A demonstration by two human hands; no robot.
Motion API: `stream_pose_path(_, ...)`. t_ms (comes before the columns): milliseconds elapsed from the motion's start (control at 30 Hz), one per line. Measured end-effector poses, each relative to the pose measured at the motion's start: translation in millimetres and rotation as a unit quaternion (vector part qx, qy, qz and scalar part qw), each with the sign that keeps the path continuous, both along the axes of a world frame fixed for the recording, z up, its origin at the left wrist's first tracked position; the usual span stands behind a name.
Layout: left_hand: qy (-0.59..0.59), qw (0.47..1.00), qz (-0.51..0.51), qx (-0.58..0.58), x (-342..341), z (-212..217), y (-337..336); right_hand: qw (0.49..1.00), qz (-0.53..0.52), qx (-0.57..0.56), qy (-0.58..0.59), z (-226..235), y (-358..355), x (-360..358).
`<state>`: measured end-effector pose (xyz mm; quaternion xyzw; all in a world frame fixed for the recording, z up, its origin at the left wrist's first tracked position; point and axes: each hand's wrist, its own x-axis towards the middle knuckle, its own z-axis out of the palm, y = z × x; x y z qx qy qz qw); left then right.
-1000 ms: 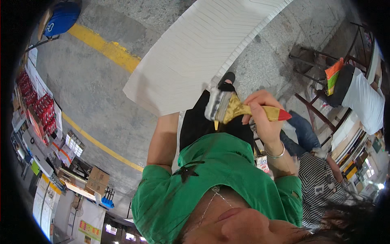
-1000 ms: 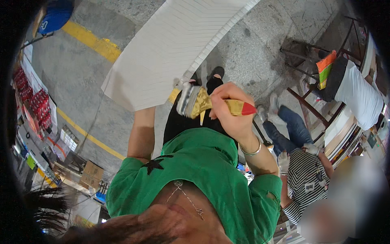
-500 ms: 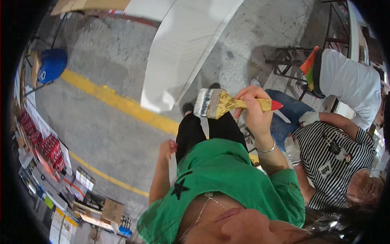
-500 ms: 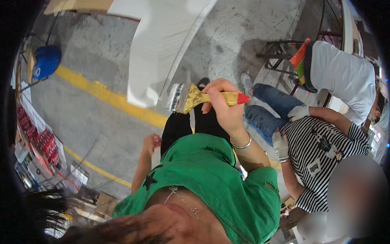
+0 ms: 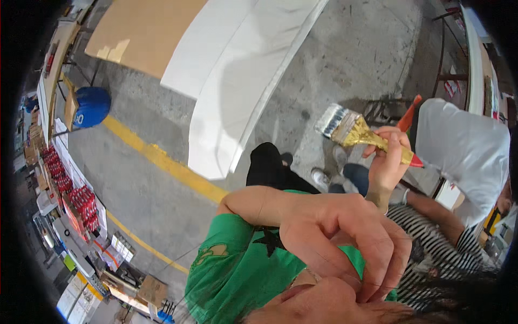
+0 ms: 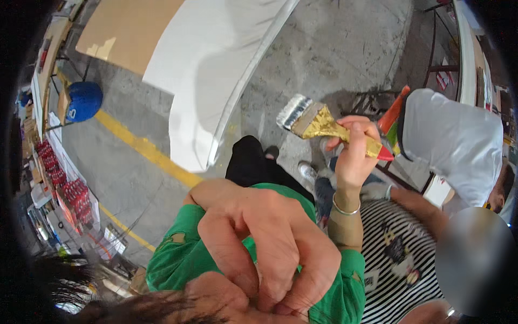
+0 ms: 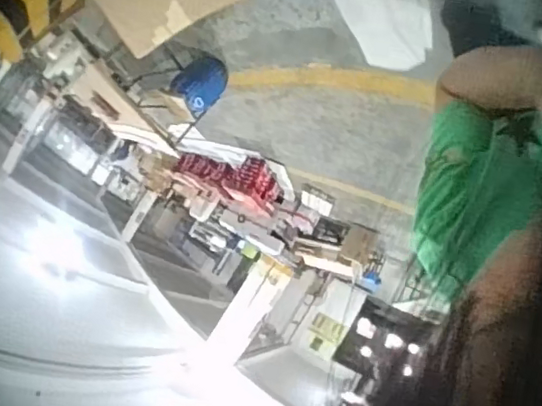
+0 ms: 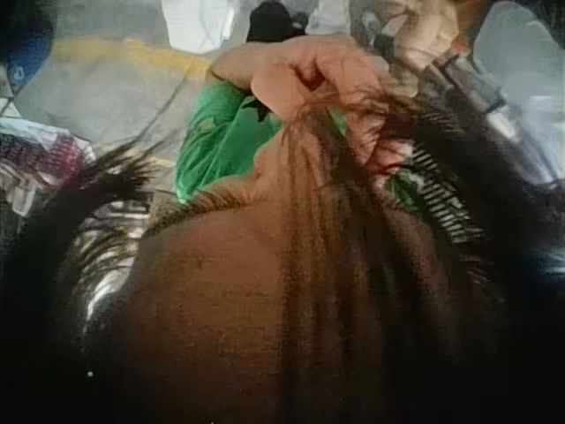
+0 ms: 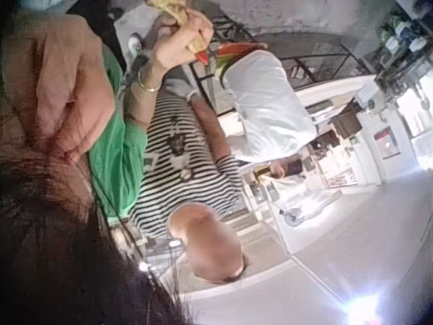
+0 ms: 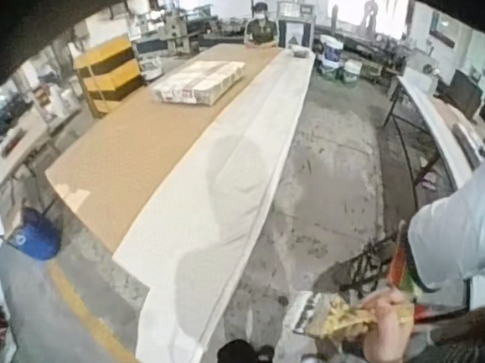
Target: Applying glue with a brush to a stack of paper components.
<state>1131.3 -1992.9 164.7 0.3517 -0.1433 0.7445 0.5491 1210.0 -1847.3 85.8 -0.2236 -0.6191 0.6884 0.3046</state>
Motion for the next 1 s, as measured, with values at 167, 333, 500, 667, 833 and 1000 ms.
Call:
stream_pose_path(167, -0.012, 1.0, -0.004, 0.028, -64, -11, 68, 1.0, 0.006, 0.009, 0.002, -3, 68, -62)
stream_pose_path(333, -0.041, 0.996, -0.011, 0.072, -149, -18, 153, 0.999, -0.03, 0.025, -0.038, -5, 160, -133)
stream_pose_path(500, -0.083, 0.994, 0.021, 0.072, -219, -7, 253, 0.992, -0.082, 0.027, -0.088, 0, 260, -194)
stream_pose_path(667, -0.067, 0.993, 0.025, 0.096, -279, -11, 363, 0.99, -0.13, 0.025, -0.052, -10, 378, -241)
stream_pose_path(833, -0.038, 0.995, 0.053, 0.08, -344, 1, 486, 0.99, -0.125, 0.03, -0.057, -9, 513, -309)
stream_pose_path(1000, -0.011, 0.991, 0.054, 0.12, -439, 9, 596, 0.993, -0.095, 0.052, -0.055, 11, 630, -411)
